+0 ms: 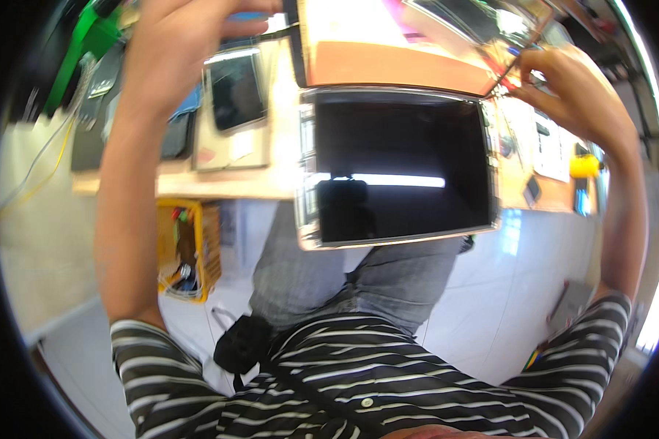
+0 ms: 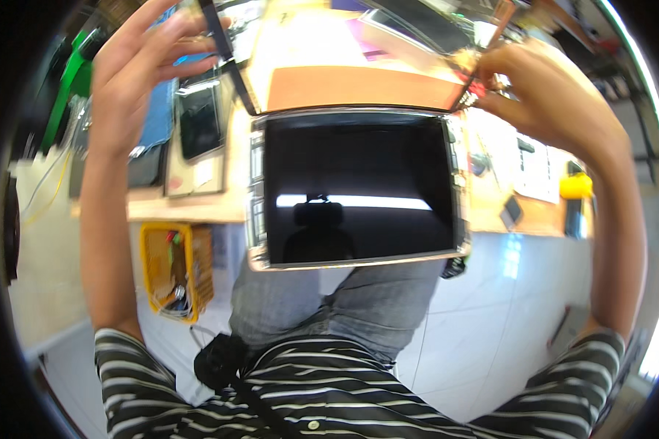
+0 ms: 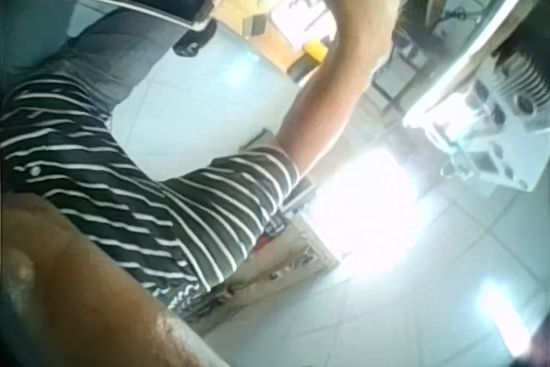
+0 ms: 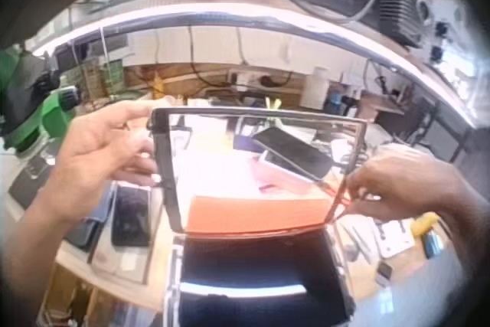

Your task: The person wipes the screen of a white tablet with a white cloth, then uses a screwdriver to pry along the tablet's edges. The person places the tablet into a light blue box and closes it.

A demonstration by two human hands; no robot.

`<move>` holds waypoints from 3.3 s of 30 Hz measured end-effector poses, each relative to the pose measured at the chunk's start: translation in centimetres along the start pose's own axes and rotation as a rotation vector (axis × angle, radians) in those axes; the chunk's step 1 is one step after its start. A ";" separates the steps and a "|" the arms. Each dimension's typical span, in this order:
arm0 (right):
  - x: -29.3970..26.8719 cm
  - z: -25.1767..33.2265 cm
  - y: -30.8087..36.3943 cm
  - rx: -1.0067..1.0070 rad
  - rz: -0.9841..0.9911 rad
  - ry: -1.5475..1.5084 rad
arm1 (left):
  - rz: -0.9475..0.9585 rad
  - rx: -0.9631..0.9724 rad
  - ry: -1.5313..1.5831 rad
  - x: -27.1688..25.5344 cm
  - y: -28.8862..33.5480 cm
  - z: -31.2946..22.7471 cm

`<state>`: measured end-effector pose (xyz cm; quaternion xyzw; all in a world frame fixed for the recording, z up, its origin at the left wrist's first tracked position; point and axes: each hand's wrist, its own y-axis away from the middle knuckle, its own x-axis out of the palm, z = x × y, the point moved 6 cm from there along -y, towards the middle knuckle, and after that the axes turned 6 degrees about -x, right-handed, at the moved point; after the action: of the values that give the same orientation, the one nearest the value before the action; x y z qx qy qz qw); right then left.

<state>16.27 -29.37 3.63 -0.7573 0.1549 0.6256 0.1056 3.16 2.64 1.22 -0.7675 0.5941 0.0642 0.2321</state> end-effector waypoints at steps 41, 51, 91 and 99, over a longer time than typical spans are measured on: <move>0.1 0.1 -0.7 0.241 0.145 0.066 | -0.038 -0.051 -0.078 0.1 -0.9 -0.5; 0.8 -0.9 -1.0 0.483 0.366 -0.111 | -0.045 -0.041 -0.108 -0.1 -1.0 -0.2; 11.4 5.0 28.2 1.112 -1.059 -1.108 | 0.071 0.325 -0.523 7.5 17.7 -3.4; 12.7 2.6 25.7 0.975 -1.318 -1.198 | -0.125 0.108 -0.626 5.5 15.5 -1.5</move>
<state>6.61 -53.66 -8.43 -0.1281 -0.1337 0.5883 0.7871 -10.09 -5.74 -3.83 -0.7320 0.4480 0.2512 0.4476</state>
